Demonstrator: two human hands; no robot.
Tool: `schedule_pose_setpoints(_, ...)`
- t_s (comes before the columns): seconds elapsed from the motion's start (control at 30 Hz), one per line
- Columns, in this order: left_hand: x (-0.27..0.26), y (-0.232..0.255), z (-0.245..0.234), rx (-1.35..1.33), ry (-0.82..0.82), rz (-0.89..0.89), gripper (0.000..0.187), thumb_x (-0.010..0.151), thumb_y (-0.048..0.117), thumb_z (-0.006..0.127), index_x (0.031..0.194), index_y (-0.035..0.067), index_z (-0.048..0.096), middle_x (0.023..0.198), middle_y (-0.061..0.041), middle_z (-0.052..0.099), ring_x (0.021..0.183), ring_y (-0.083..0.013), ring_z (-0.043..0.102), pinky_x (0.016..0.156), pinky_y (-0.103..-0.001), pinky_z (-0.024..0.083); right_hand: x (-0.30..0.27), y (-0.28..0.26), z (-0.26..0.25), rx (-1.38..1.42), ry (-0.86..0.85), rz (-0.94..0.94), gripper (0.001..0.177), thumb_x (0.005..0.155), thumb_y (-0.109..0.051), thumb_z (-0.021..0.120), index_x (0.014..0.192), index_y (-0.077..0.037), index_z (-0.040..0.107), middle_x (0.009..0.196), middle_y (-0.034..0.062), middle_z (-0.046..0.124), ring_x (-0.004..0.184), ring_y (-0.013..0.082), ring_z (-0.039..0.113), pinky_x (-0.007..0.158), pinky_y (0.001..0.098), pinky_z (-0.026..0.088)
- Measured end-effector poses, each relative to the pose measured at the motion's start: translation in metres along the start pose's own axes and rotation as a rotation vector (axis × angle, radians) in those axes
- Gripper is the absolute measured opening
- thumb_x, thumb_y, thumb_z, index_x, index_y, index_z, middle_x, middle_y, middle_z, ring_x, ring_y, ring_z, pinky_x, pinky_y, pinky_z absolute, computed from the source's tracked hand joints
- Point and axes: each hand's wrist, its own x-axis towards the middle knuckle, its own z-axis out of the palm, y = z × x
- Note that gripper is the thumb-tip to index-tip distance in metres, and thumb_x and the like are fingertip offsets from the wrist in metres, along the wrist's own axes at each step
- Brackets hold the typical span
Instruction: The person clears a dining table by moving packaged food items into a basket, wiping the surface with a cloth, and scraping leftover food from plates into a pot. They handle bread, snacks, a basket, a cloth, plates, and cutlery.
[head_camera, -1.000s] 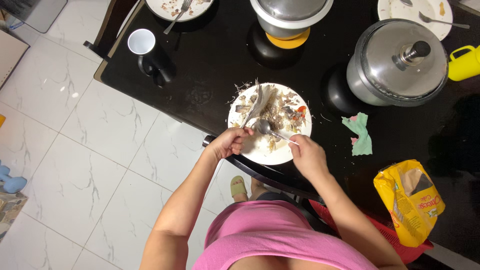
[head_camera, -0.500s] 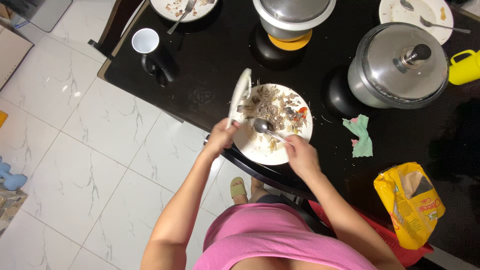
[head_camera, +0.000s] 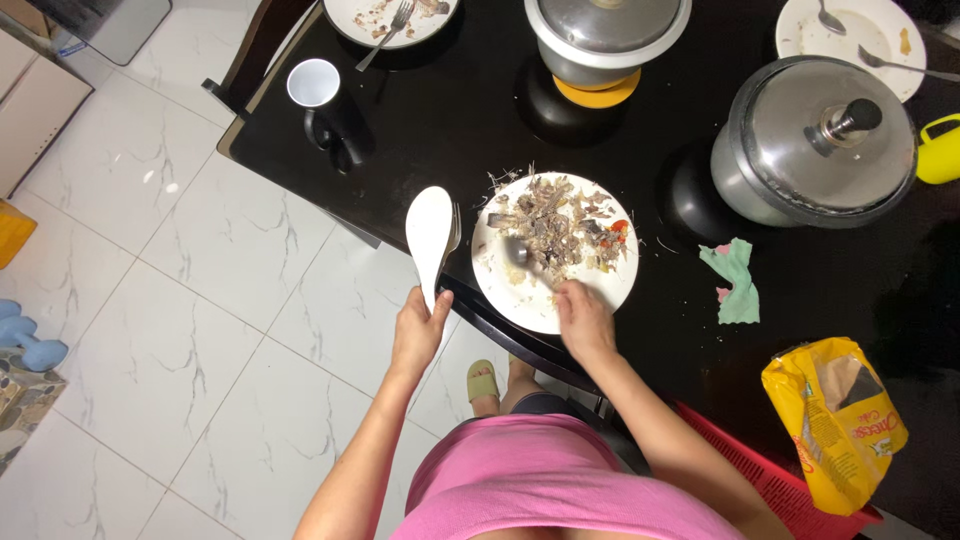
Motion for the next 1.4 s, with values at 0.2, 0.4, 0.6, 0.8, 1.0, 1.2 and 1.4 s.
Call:
schedule_pose_setpoints(0.2, -0.004, -0.007, 0.001, 0.115, -0.04, 0.036, 0.04, 0.094, 0.038, 0.068, 0.102, -0.001, 0.062, 0.065, -0.017, 0.065, 0.058, -0.0288, 0.064, 0.059, -0.043, 0.051, 0.0, -0.012, 0.009, 0.054, 0.028, -0.045, 0.013, 0.1, -0.02, 0.058, 0.105, -0.011, 0.066, 0.089, 0.0042, 0.069, 0.073, 0.0199, 0.065, 0.064, 0.0348, 0.055)
schedule_pose_setpoints(0.4, 0.0, -0.02, -0.006, 0.22, -0.048, 0.096, 0.047, 0.089, 0.04, 0.076, 0.093, -0.004, 0.061, 0.062, -0.017, 0.065, 0.056, -0.0322, 0.066, 0.056, -0.044, 0.052, 0.007, -0.018, 0.004, 0.041, 0.066, 0.001, 0.017, 0.102, -0.022, 0.058, 0.112, -0.011, 0.065, 0.089, 0.0078, 0.071, 0.077, 0.0254, 0.068, 0.069, 0.0413, 0.056)
schedule_pose_setpoints(0.6, 0.006, -0.011, -0.014, 0.21, -0.149, 0.116, 0.047, 0.084, 0.037, 0.08, 0.098, -0.002, 0.058, 0.057, -0.015, 0.065, 0.046, -0.0245, 0.065, 0.048, -0.038, 0.052, 0.01, -0.025, 0.007, 0.062, 0.133, -0.005, 0.017, 0.097, -0.02, 0.062, 0.109, -0.009, 0.067, 0.097, 0.0107, 0.071, 0.082, 0.0274, 0.069, 0.075, 0.0436, 0.054)
schedule_pose_setpoints(0.8, 0.005, -0.008, -0.028, 0.181, -0.221, 0.074, 0.047, 0.081, 0.038, 0.082, 0.094, -0.002, 0.059, 0.057, -0.011, 0.064, 0.041, -0.0185, 0.062, 0.038, -0.031, 0.05, -0.005, -0.006, 0.0, 0.051, -0.06, 0.018, 0.017, 0.102, -0.025, 0.058, 0.112, -0.012, 0.064, 0.097, 0.0074, 0.073, 0.086, 0.0239, 0.07, 0.078, 0.0393, 0.058)
schedule_pose_setpoints(1.0, -0.002, -0.012, -0.022, 0.055, -0.157, 0.018, 0.047, 0.08, 0.036, 0.083, 0.094, -0.002, 0.059, 0.056, -0.011, 0.064, 0.04, -0.0178, 0.06, 0.038, -0.032, 0.048, -0.017, -0.003, -0.012, 0.025, 0.039, 0.011, 0.016, 0.101, -0.023, 0.058, 0.109, -0.011, 0.064, 0.101, 0.008, 0.072, 0.088, 0.0235, 0.069, 0.08, 0.0404, 0.055)
schedule_pose_setpoints(1.2, -0.016, -0.015, -0.012, 0.07, -0.177, -0.034, 0.046, 0.08, 0.037, 0.082, 0.093, -0.001, 0.059, 0.055, -0.01, 0.063, 0.04, -0.0184, 0.06, 0.038, -0.033, 0.047, -0.027, 0.003, -0.018, 0.027, -0.059, -0.157, 0.017, 0.099, -0.025, 0.061, 0.107, -0.01, 0.064, 0.094, 0.0082, 0.072, 0.086, 0.0267, 0.069, 0.079, 0.041, 0.055)
schedule_pose_setpoints(1.4, -0.017, -0.02, -0.018, 0.178, -0.211, -0.022, 0.046, 0.082, 0.039, 0.082, 0.089, 0.0, 0.059, 0.055, -0.012, 0.063, 0.043, -0.0209, 0.062, 0.041, -0.034, 0.049, -0.039, 0.022, -0.036, 0.11, 0.026, 0.031, 0.018, 0.097, -0.026, 0.063, 0.109, -0.012, 0.065, 0.097, 0.0093, 0.072, 0.081, 0.0273, 0.071, 0.075, 0.0405, 0.056)
